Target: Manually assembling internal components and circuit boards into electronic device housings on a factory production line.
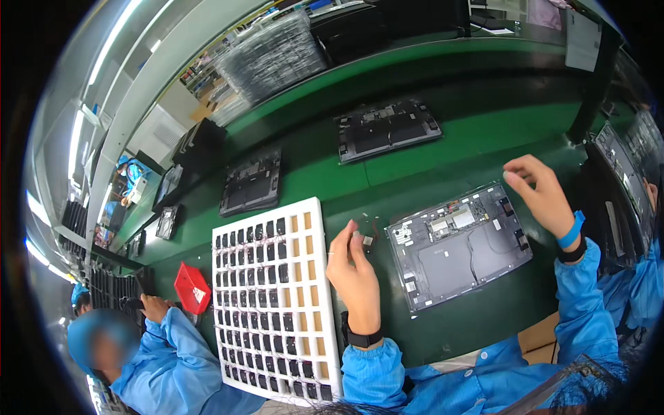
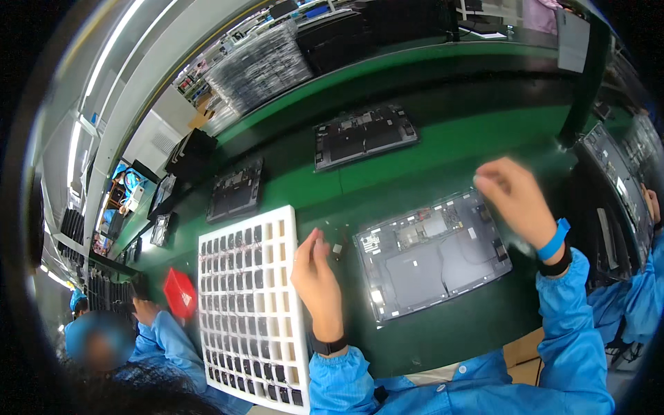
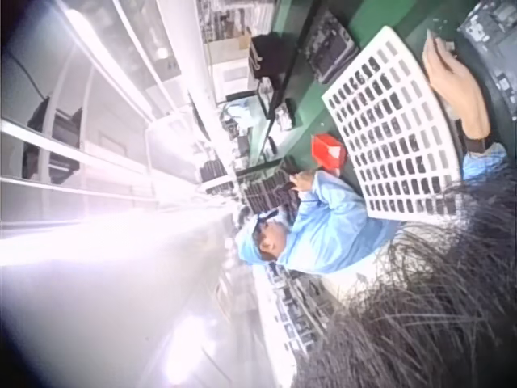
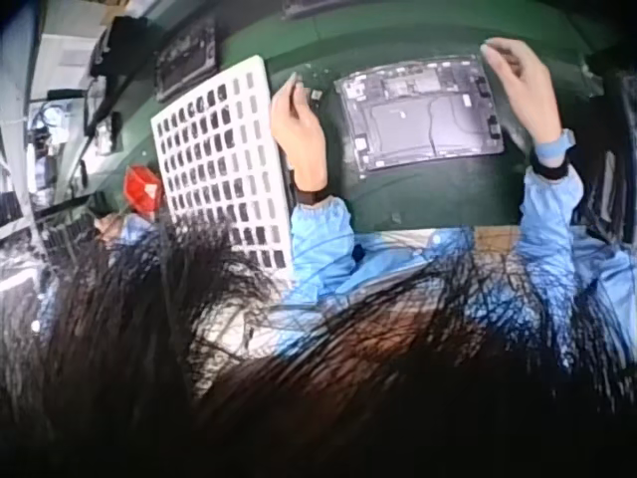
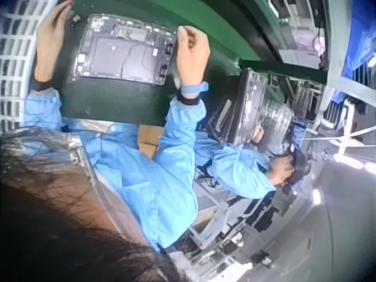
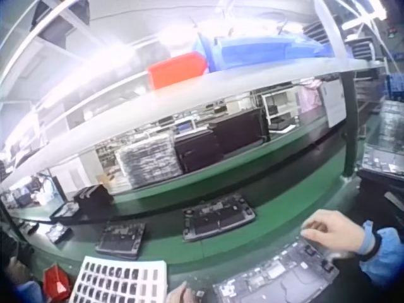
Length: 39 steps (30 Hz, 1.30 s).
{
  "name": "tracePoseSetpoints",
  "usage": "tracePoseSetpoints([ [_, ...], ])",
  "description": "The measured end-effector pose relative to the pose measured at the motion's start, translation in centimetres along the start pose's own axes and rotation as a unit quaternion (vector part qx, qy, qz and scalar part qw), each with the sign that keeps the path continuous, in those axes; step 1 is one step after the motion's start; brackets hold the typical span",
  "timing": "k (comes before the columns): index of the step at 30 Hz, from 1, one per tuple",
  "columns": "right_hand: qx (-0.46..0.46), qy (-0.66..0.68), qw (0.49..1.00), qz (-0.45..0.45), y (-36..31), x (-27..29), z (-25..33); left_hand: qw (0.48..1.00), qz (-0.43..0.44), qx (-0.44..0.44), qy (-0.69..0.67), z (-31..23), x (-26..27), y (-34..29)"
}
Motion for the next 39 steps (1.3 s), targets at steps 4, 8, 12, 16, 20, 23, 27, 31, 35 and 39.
tracePoseSetpoints([
  [4,0.023,0.069,0.994,0.085,-1.4,-2.7,3.0,0.991,0.098,0.036,-0.084,-3.1,-2.5,-1.7],
  [8,0.129,0.103,0.979,0.118,-2.3,-3.2,5.0,0.984,0.156,0.012,-0.084,-5.8,-5.0,-3.5],
  [12,0.110,0.145,0.970,0.160,-3.2,-3.0,5.7,0.982,0.177,-0.013,-0.065,-6.6,-6.2,-4.6],
  [16,0.115,0.165,0.965,0.169,-3.7,-3.1,5.8,0.984,0.170,-0.033,-0.039,-6.4,-6.5,-5.0],
  [20,0.130,0.185,0.960,0.167,-4.2,-3.3,6.3,0.983,0.177,-0.038,-0.013,-6.4,-6.6,-5.3],
  [23,0.122,0.159,0.966,0.161,-4.7,-3.2,6.6,0.982,0.186,-0.027,-0.022,-6.5,-6.8,-5.5],
  [27,0.100,0.183,0.966,0.150,-4.8,-3.6,6.0,0.980,0.190,-0.042,-0.037,-6.9,-7.1,-5.5],
  [31,0.089,0.166,0.970,0.155,-4.7,-3.1,6.0,0.972,0.225,-0.009,-0.064,-6.2,-7.5,-5.9],
  [35,0.098,0.190,0.965,0.155,-4.4,-2.6,5.7,0.931,0.254,0.161,-0.206,-6.2,-8.0,-7.0],
  [39,0.140,0.190,0.949,0.207,-3.9,-2.1,5.2,0.897,0.259,0.248,-0.258,-6.5,-8.1,-7.3],
])
Point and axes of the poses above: each hand's wrist, its own y-axis towards the middle knuckle, its own x-axis out of the back of the hand, z = x × y, the point moved 2 cm from there along y, towards the middle knuckle, and after that the axes turned 13 degrees about -y, right-handed, at the moved point
